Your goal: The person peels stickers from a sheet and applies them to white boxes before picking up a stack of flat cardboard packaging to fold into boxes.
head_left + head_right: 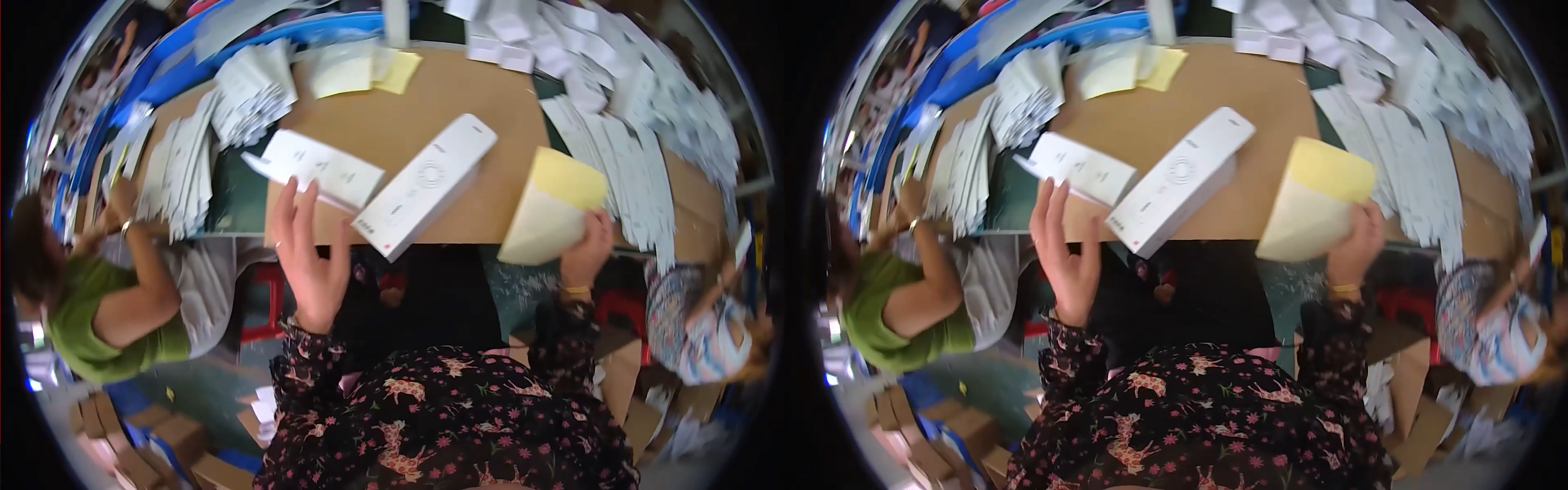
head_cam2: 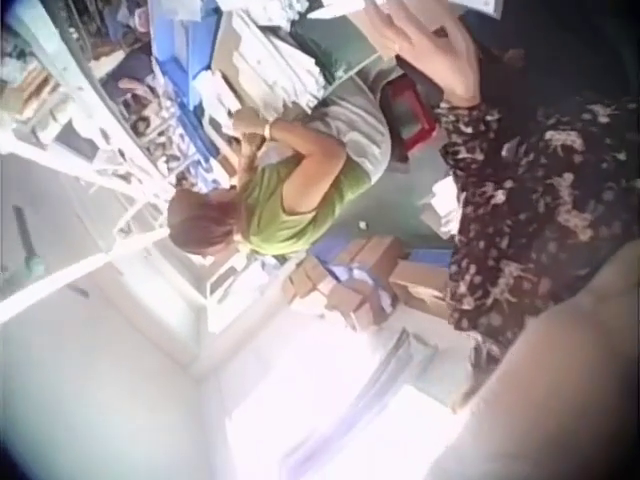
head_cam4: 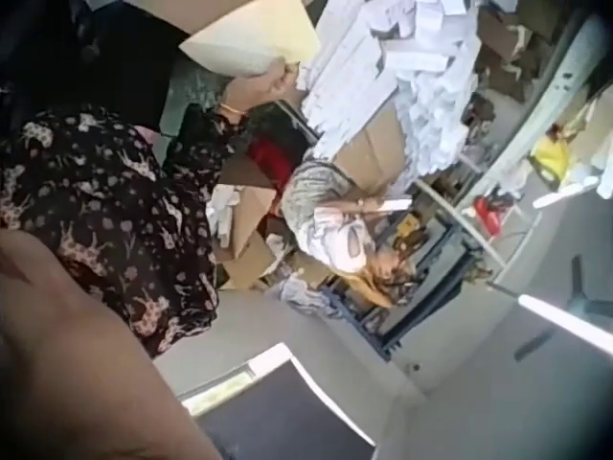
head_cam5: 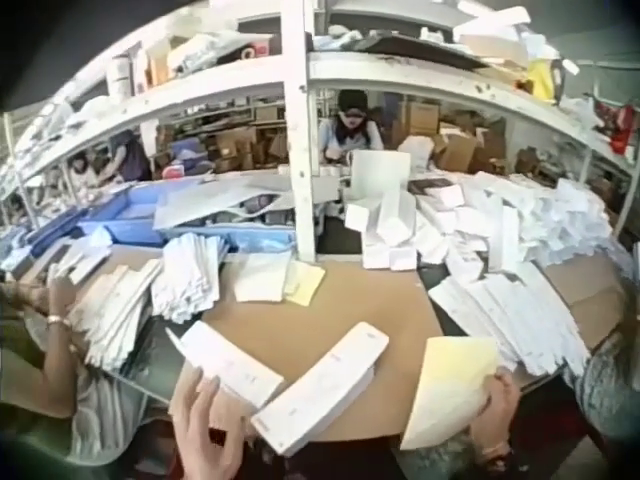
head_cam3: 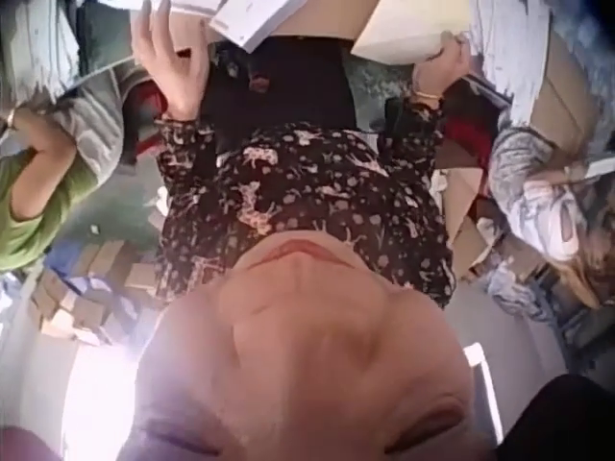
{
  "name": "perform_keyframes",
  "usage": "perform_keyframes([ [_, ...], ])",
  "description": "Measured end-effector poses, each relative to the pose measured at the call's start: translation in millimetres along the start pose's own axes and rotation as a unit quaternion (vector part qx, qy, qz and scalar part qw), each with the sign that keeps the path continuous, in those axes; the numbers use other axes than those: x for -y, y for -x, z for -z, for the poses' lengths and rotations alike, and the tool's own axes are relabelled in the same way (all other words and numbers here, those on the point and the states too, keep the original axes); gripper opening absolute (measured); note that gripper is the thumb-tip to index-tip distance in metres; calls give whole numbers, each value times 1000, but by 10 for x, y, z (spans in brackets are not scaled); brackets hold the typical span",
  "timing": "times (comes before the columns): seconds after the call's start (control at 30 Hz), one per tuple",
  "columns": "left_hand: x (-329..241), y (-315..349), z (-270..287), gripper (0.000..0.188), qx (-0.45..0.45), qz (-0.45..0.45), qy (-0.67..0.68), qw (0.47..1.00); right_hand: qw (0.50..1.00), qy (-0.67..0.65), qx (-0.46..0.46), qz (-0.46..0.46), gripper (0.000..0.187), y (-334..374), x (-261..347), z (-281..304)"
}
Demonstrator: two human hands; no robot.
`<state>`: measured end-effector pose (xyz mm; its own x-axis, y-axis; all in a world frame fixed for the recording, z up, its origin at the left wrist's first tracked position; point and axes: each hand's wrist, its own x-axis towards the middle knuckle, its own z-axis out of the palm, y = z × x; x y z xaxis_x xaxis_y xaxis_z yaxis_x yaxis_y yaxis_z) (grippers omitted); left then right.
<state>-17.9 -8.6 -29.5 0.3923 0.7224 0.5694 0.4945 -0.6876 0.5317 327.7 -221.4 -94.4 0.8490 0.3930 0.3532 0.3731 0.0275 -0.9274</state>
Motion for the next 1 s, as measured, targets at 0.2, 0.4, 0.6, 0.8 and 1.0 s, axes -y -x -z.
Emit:
perform_keyframes([
  [0.2, 17, -158, 108, 59, 48, -32, -78, 995, 897, -362, 155, -202, 25, 230, 587, -282],
  [0.4, 64, -344, -39, 58, 115, -45, -62, 990, 873, -311, 282, -246, 28, 579, 492, -509],
  [0.6, 231, -311, 28, 57, 218, -107, 3, 970, 831, -334, 384, -223, 38, 646, 601, -717],
  [0.8, 209, -33, 60, 64, 116, 28, 182, 976, 808, -360, 420, -202, 44, 620, 595, -799],
  [1.0, 188, 137, -3, 73, 103, 175, 275, 940, 796, -380, 427, -197, 29, 613, 590, -839],
])
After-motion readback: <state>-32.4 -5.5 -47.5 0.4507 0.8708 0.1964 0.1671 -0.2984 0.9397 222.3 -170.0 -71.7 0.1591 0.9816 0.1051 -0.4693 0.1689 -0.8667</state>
